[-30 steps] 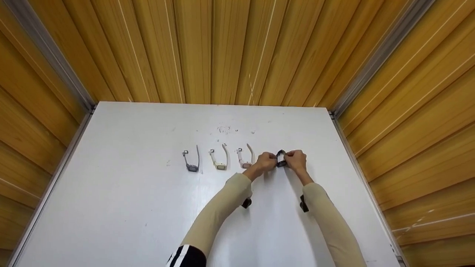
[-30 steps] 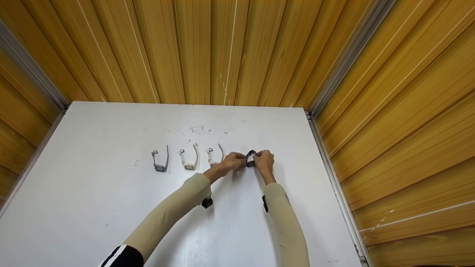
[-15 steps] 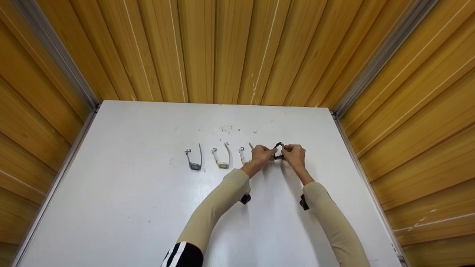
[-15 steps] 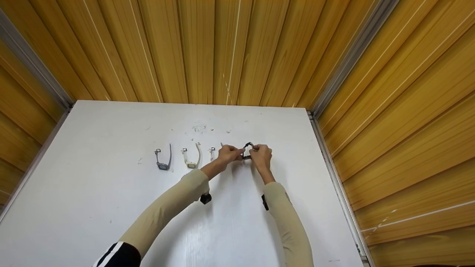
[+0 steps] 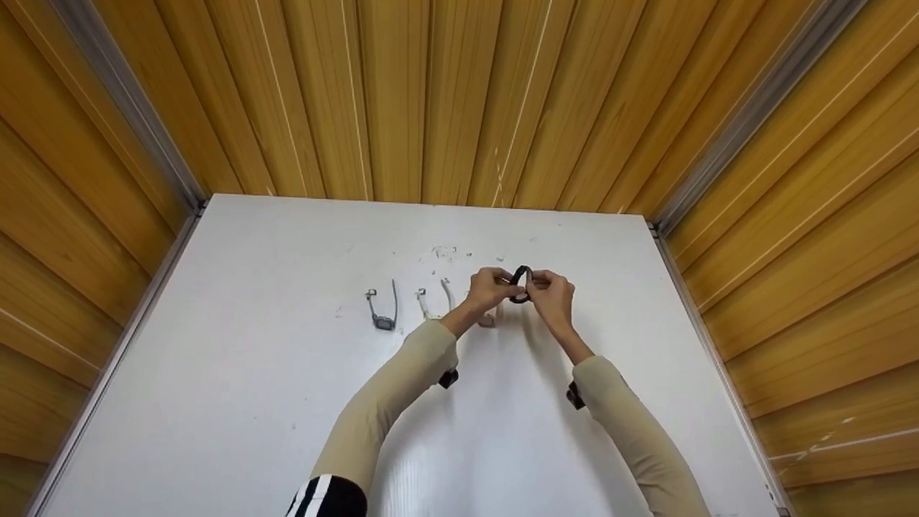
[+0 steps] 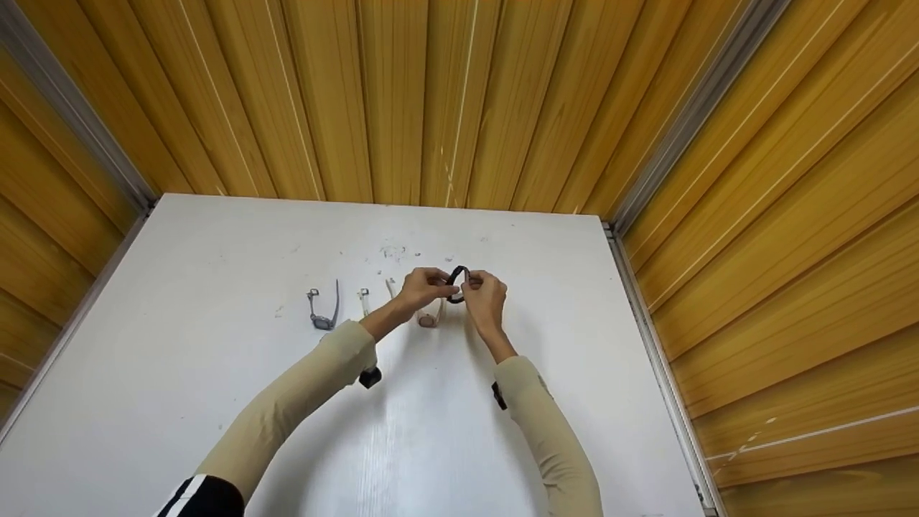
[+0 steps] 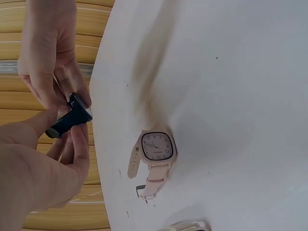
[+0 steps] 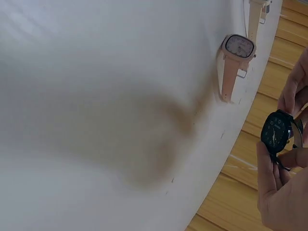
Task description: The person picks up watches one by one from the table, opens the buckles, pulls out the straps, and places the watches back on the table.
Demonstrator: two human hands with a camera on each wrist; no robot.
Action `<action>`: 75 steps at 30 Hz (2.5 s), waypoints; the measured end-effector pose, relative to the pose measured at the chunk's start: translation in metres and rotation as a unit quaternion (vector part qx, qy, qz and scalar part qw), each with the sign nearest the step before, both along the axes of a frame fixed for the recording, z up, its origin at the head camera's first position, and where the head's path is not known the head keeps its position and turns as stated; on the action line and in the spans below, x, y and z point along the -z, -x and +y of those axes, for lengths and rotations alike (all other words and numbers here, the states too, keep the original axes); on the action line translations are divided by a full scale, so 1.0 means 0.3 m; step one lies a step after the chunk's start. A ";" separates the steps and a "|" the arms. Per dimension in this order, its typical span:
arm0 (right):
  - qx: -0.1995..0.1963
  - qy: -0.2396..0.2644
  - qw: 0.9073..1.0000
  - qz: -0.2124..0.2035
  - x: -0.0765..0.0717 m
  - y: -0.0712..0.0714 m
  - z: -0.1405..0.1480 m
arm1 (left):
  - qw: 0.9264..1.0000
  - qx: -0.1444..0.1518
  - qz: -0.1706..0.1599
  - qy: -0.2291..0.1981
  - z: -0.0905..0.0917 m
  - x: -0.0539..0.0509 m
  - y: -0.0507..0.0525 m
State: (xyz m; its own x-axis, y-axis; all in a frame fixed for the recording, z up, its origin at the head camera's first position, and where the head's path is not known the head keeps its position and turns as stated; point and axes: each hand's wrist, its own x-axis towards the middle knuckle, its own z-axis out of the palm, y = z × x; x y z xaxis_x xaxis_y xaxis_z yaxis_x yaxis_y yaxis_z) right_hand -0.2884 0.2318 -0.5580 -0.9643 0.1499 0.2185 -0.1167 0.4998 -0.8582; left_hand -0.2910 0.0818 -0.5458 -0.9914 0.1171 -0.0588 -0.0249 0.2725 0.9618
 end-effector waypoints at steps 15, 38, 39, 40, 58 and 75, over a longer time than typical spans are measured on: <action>-0.093 0.022 0.994 0.045 -0.003 -0.062 -0.091 | 0.986 0.057 0.128 0.085 -0.185 -0.033 -0.051; -0.218 0.076 0.972 0.052 -0.041 -0.136 -0.175 | 0.974 0.029 0.223 0.036 -0.298 0.065 -0.105; -0.220 0.079 0.971 0.052 -0.051 -0.144 -0.175 | 0.973 0.030 0.224 0.037 -0.298 0.070 -0.106; -0.221 0.080 0.971 0.054 -0.058 -0.151 -0.174 | 0.973 0.031 0.224 0.037 -0.297 0.074 -0.106; -0.211 0.069 0.971 0.091 -0.074 -0.160 -0.187 | 0.967 0.015 0.252 0.029 -0.271 0.049 -0.112; -0.208 0.077 0.972 0.076 -0.089 -0.175 -0.190 | 0.966 0.018 0.259 0.011 -0.290 0.077 -0.107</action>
State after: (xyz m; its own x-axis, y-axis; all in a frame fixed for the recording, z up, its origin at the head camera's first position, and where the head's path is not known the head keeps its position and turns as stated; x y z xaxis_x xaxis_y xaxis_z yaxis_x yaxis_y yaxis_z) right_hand -0.2359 0.1748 -0.5315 -0.9067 -0.2040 0.3693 -0.4129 0.2496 -0.8759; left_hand -0.2589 -0.0052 -0.5690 -0.8840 0.1574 0.4402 0.4675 0.2849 0.8369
